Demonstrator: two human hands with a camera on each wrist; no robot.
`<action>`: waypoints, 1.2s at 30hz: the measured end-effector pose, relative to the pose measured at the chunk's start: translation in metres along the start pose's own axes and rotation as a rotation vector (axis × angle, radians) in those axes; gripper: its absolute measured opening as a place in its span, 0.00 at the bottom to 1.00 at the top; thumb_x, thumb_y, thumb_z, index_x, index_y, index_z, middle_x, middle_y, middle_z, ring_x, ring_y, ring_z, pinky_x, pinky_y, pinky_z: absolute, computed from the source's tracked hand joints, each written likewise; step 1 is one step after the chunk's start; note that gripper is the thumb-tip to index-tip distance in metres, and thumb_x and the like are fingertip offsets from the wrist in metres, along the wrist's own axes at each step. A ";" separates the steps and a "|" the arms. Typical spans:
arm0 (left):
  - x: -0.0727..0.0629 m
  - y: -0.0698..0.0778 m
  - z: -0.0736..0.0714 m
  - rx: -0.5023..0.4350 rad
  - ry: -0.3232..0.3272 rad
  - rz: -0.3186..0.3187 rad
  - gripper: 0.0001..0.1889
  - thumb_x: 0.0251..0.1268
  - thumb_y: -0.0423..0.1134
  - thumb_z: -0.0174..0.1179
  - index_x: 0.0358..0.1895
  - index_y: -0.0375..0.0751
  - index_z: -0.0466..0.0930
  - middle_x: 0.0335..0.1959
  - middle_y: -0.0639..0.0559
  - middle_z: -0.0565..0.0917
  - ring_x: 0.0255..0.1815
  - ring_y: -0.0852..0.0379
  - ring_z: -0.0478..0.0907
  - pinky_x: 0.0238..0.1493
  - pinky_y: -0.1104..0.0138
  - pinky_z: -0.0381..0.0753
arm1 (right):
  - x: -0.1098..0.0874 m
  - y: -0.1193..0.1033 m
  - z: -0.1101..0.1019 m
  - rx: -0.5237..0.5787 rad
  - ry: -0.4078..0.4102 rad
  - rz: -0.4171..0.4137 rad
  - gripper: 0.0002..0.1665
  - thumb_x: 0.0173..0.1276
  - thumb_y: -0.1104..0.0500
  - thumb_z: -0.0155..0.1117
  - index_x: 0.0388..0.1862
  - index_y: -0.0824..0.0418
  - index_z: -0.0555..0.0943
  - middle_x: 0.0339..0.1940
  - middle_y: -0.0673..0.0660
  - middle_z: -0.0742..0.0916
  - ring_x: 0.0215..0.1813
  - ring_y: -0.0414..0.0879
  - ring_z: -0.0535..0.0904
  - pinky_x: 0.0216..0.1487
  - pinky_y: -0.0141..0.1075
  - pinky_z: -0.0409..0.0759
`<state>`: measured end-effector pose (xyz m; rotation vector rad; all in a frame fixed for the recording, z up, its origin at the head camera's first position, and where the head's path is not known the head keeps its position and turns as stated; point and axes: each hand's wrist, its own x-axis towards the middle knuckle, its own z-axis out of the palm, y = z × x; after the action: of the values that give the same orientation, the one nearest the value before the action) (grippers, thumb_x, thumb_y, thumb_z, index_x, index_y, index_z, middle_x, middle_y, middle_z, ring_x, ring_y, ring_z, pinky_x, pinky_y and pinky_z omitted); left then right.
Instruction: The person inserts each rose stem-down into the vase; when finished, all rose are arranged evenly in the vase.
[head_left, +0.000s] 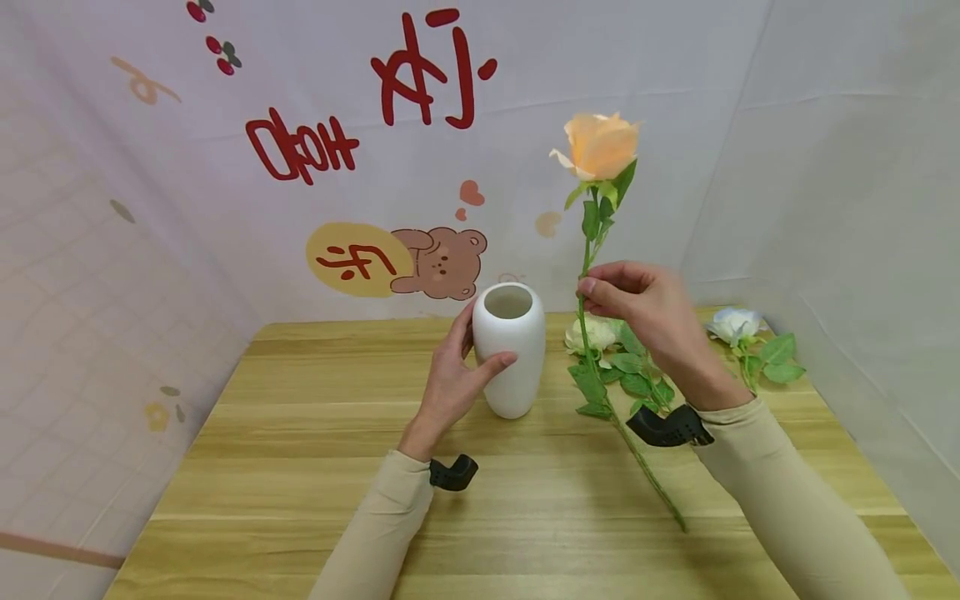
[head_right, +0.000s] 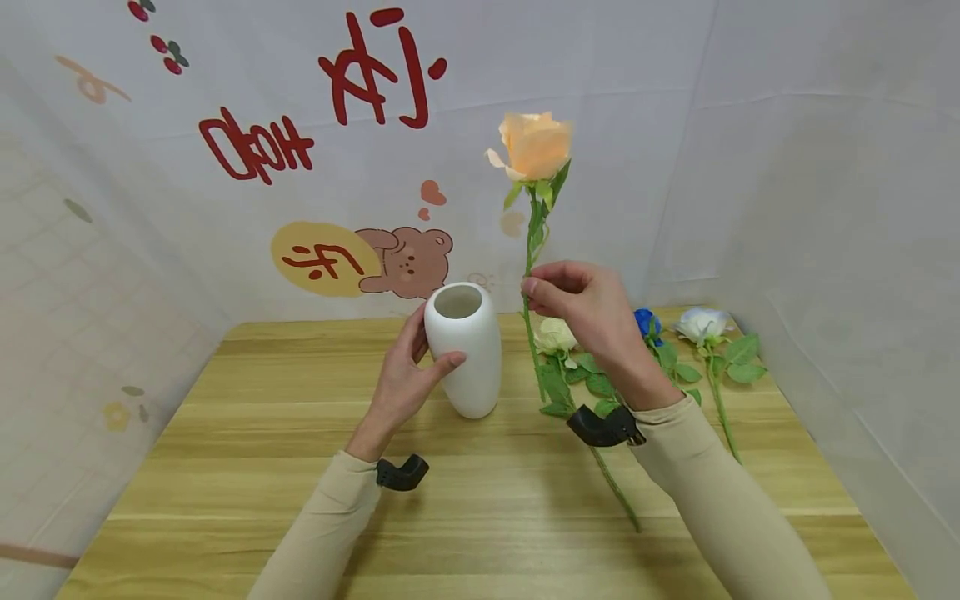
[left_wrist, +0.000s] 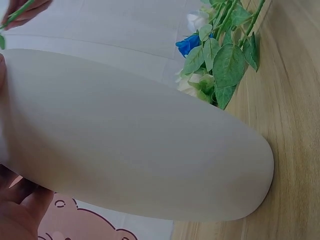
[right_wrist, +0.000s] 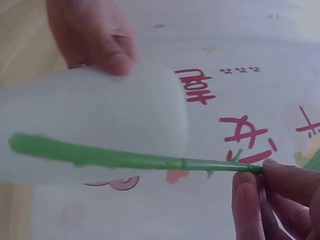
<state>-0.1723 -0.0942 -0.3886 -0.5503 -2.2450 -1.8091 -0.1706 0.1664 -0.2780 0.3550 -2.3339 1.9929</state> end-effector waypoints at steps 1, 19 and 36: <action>0.000 0.000 0.000 0.000 0.001 0.000 0.47 0.64 0.51 0.74 0.82 0.49 0.58 0.70 0.51 0.76 0.69 0.55 0.75 0.73 0.59 0.72 | 0.004 -0.006 0.001 0.025 0.007 -0.015 0.20 0.73 0.54 0.72 0.52 0.69 0.84 0.43 0.55 0.90 0.43 0.46 0.87 0.51 0.34 0.88; -0.003 0.000 -0.002 -0.015 -0.002 -0.004 0.50 0.61 0.60 0.73 0.82 0.48 0.58 0.73 0.52 0.73 0.73 0.55 0.71 0.76 0.59 0.68 | 0.061 -0.078 0.033 0.287 0.125 -0.163 0.13 0.65 0.61 0.78 0.44 0.68 0.88 0.39 0.60 0.90 0.37 0.48 0.87 0.51 0.35 0.88; 0.001 0.027 -0.009 0.051 0.092 0.078 0.34 0.67 0.43 0.73 0.73 0.40 0.71 0.67 0.47 0.75 0.69 0.52 0.74 0.72 0.63 0.73 | 0.069 -0.035 0.064 0.152 0.031 -0.131 0.16 0.72 0.60 0.72 0.51 0.72 0.86 0.40 0.56 0.90 0.40 0.45 0.88 0.52 0.37 0.88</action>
<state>-0.1626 -0.0977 -0.3622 -0.5263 -2.1712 -1.6998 -0.2234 0.0892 -0.2422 0.4681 -2.0881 2.1015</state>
